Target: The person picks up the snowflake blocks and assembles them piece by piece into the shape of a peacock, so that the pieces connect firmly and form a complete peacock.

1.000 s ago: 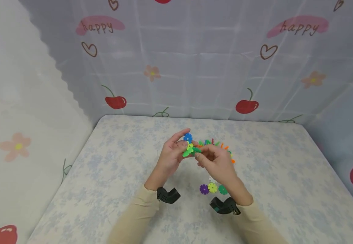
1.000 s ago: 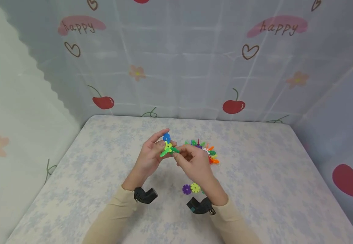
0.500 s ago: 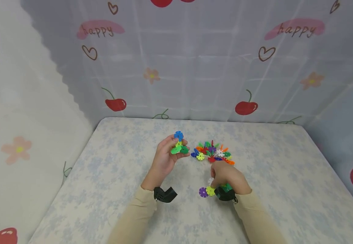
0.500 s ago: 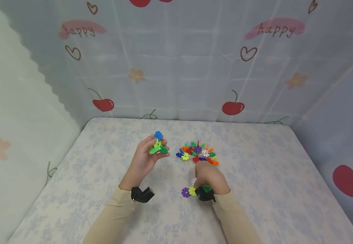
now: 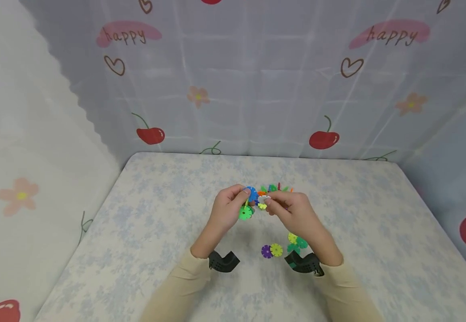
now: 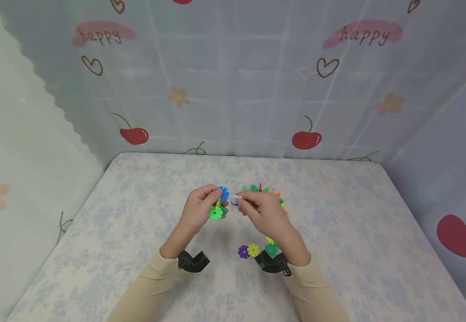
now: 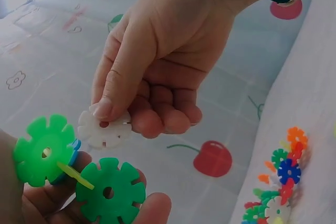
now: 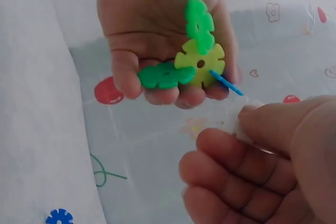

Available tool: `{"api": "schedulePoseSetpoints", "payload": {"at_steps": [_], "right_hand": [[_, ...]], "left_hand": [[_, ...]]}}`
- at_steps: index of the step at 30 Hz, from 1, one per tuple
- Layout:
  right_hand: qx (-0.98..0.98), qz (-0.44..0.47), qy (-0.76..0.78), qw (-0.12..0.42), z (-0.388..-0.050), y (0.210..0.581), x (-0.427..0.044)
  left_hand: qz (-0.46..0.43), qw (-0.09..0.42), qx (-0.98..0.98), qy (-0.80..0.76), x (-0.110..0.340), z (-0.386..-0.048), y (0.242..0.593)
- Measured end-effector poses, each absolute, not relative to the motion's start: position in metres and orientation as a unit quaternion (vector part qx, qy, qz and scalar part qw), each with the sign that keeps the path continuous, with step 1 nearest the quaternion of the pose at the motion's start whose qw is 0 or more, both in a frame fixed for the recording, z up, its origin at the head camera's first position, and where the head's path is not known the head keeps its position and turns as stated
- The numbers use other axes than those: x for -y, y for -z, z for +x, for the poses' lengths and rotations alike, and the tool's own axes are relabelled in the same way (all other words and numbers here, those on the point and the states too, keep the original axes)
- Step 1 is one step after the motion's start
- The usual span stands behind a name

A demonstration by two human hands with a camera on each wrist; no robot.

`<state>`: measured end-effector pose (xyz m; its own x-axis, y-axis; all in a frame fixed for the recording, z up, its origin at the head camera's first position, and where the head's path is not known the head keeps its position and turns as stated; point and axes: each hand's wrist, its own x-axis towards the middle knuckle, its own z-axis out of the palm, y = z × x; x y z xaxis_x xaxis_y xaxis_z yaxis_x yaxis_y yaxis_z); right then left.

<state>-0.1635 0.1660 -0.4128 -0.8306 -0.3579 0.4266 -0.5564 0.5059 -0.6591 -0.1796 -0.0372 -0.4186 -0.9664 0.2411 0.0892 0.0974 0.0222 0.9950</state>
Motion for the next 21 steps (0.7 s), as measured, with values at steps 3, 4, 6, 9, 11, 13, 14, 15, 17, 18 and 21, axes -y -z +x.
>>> {"api": "schedulePoseSetpoints", "payload": {"at_steps": [3,4,6,9,11,13,14,15,17,18,21], "right_hand": [[0.850,0.285,-0.407,0.174,-0.163,0.414,-0.161],[0.847,0.292,-0.400,0.191,-0.163,0.415,-0.160],[0.843,0.305,-0.382,0.226,-0.164,0.417,-0.159],[0.837,0.321,-0.349,0.274,-0.165,0.420,-0.155],[0.833,0.323,-0.338,0.297,-0.166,0.422,-0.153],[0.827,0.320,-0.342,0.310,-0.166,0.423,-0.151],[0.827,0.317,-0.345,0.313,-0.166,0.423,-0.150],[0.825,0.315,-0.348,0.314,-0.166,0.424,-0.150],[0.824,0.316,-0.347,0.317,-0.166,0.424,-0.149],[0.824,0.320,-0.342,0.320,-0.166,0.424,-0.149],[0.824,0.332,-0.320,0.329,-0.167,0.426,-0.147]], "left_hand": [[0.128,0.034,-0.729,-0.671,0.037,-0.178,0.417],[0.131,0.028,-0.734,-0.665,0.037,-0.177,0.417],[0.133,0.019,-0.746,-0.653,0.037,-0.176,0.416],[0.130,0.011,-0.756,-0.641,0.038,-0.175,0.414],[0.123,0.026,-0.749,-0.650,0.038,-0.175,0.413],[0.111,0.052,-0.732,-0.671,0.038,-0.176,0.413],[0.105,0.068,-0.721,-0.682,0.038,-0.176,0.413],[0.100,0.081,-0.711,-0.691,0.038,-0.177,0.412],[0.095,0.092,-0.711,-0.691,0.038,-0.178,0.412],[0.098,0.088,-0.721,-0.681,0.038,-0.178,0.412],[0.106,0.069,-0.750,-0.649,0.039,-0.178,0.413]]}}
